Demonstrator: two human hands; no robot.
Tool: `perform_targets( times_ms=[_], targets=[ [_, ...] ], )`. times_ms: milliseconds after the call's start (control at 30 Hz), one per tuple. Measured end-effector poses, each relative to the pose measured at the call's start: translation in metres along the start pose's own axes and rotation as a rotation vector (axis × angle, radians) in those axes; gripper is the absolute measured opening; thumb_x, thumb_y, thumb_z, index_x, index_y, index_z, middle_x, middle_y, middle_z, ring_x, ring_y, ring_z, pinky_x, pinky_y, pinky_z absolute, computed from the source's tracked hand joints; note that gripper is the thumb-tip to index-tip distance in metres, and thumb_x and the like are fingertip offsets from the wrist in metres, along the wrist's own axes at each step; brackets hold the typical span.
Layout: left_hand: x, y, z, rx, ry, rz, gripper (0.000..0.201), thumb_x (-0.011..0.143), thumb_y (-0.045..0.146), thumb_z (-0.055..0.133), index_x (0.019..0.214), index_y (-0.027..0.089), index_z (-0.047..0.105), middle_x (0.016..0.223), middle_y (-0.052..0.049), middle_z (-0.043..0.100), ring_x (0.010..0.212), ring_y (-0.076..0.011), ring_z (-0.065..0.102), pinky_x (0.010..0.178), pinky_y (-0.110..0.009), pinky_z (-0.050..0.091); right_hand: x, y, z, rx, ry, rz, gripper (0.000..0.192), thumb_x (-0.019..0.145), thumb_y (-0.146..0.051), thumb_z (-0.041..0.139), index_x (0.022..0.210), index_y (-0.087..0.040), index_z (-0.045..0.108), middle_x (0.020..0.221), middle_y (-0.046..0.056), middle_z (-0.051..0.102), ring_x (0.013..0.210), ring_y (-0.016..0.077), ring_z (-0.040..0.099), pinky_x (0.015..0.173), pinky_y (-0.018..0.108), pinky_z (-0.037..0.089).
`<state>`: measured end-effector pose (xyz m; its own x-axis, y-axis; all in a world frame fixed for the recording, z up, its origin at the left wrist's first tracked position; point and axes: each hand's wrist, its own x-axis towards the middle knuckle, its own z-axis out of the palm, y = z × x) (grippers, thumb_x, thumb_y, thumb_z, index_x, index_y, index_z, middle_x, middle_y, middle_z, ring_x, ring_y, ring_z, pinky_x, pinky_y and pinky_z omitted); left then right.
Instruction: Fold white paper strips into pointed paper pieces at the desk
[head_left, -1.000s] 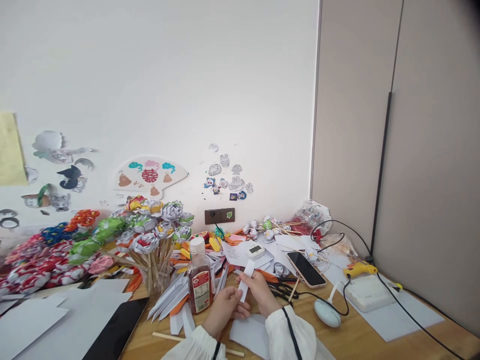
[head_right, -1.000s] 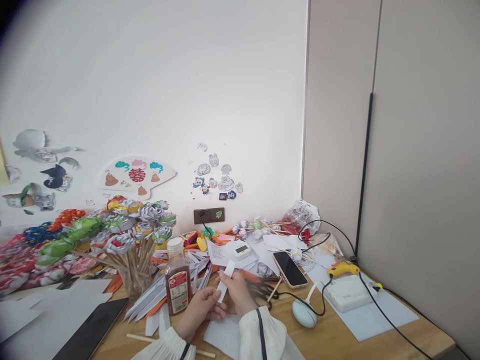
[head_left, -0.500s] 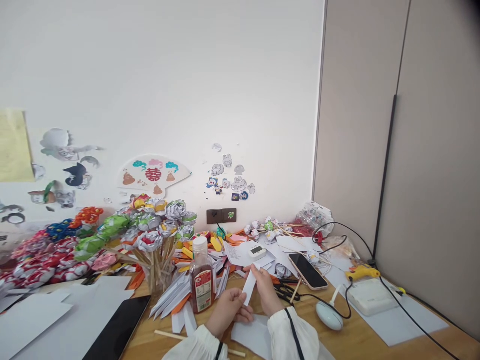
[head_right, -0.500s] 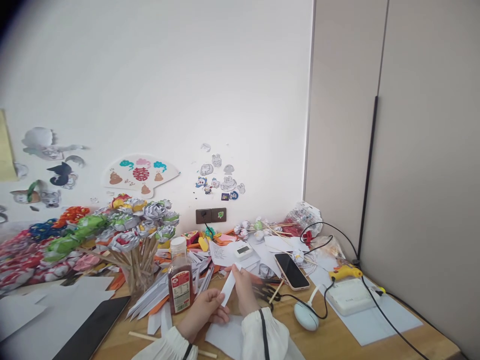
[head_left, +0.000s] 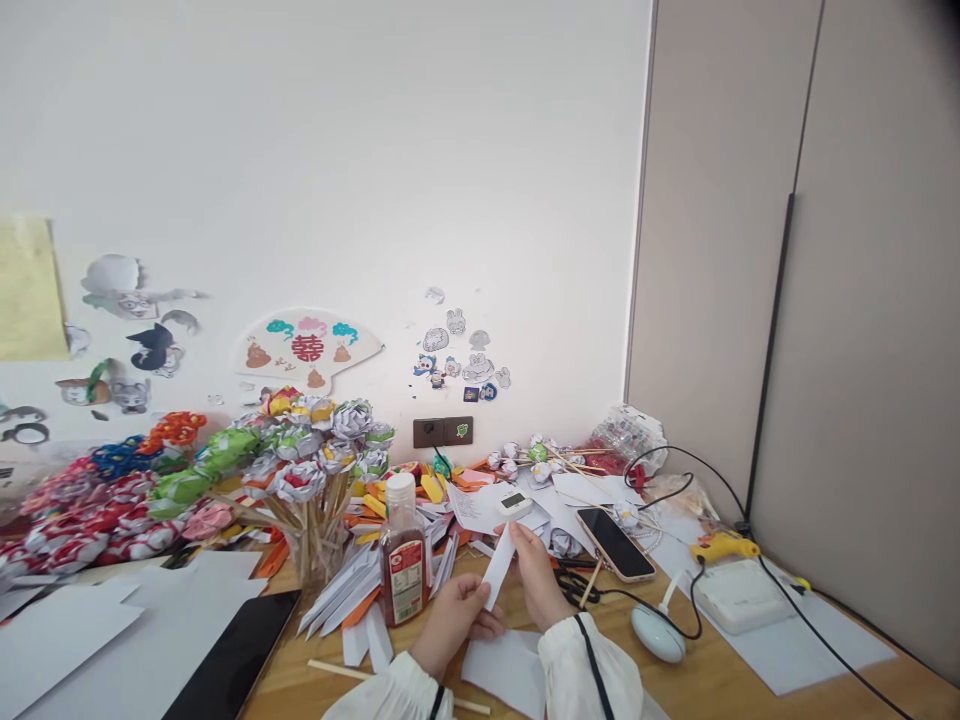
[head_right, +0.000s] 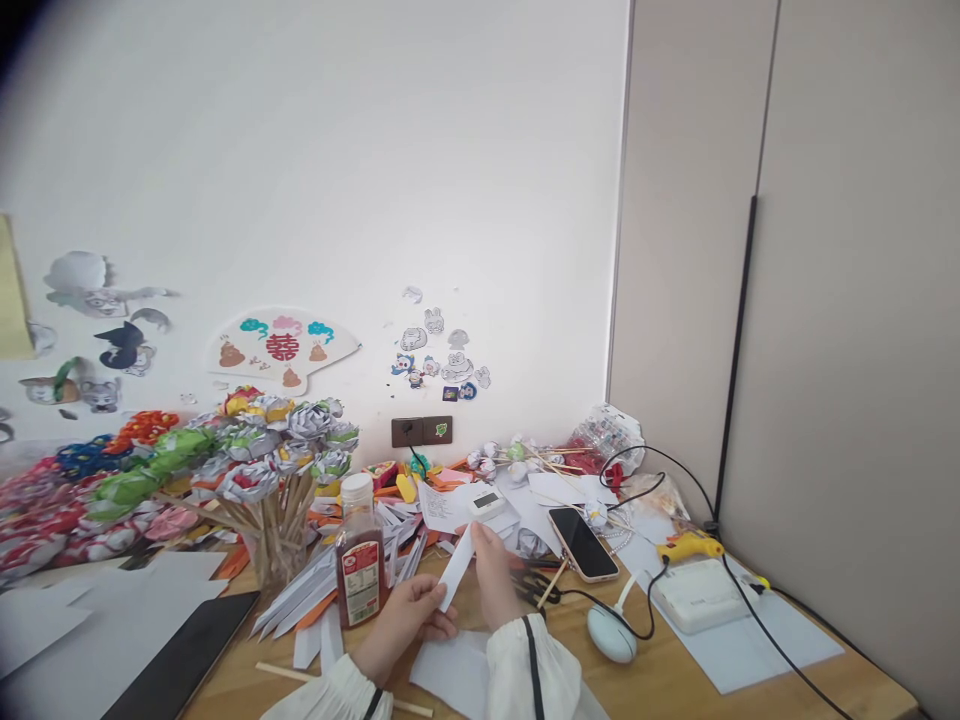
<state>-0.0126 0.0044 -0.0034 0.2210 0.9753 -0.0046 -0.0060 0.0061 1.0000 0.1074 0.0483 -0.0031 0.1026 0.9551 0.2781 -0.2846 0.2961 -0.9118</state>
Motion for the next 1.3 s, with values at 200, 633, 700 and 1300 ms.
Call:
perform_targets(
  times_ms=[200, 633, 700, 1300],
  targets=[
    [0.0, 0.003, 0.0, 0.269, 0.219, 0.371, 0.029, 0.061, 0.026, 0.058, 0.089, 0.015, 0.056, 0.082, -0.007, 0.064, 0.074, -0.0187, 0.06, 0.068, -0.029, 0.047, -0.009, -0.004, 0.014, -0.209, -0.091, -0.164, 0.041, 0.07, -0.052, 0.048, 0.073, -0.014, 0.063, 0.073, 0.006, 0.062, 0.071, 0.0189, 0.054, 0.067, 0.028, 0.039],
    [-0.006, 0.01, 0.0, 0.415, 0.306, 0.447, 0.041, 0.069, 0.028, 0.048, 0.108, 0.015, 0.054, 0.103, -0.01, 0.062, 0.073, -0.0181, 0.061, 0.066, -0.029, 0.049, -0.021, -0.011, 0.022, 0.092, -0.155, 0.075, 0.037, 0.067, -0.048, 0.055, 0.082, -0.016, 0.064, 0.068, 0.001, 0.061, 0.058, 0.0129, 0.05, 0.051, 0.022, 0.036],
    [-0.006, 0.011, 0.001, 0.399, 0.295, 0.429, 0.041, 0.07, 0.028, 0.048, 0.108, 0.015, 0.053, 0.104, -0.01, 0.062, 0.072, -0.0183, 0.061, 0.066, -0.03, 0.05, -0.022, -0.014, 0.023, 0.106, -0.179, 0.075, 0.036, 0.068, -0.048, 0.054, 0.083, -0.016, 0.064, 0.068, 0.001, 0.06, 0.058, 0.0123, 0.049, 0.051, 0.021, 0.035],
    [-0.006, 0.009, -0.001, 0.264, 0.419, 0.403, 0.03, 0.075, 0.032, 0.039, 0.095, 0.017, 0.057, 0.105, -0.01, 0.058, 0.102, -0.0211, 0.05, 0.09, -0.036, 0.036, -0.021, -0.013, 0.022, 0.082, -0.276, 0.085, 0.03, 0.07, -0.045, 0.054, 0.063, -0.016, 0.053, 0.054, -0.004, 0.042, 0.048, 0.0079, 0.034, 0.045, 0.02, 0.023]
  ],
)
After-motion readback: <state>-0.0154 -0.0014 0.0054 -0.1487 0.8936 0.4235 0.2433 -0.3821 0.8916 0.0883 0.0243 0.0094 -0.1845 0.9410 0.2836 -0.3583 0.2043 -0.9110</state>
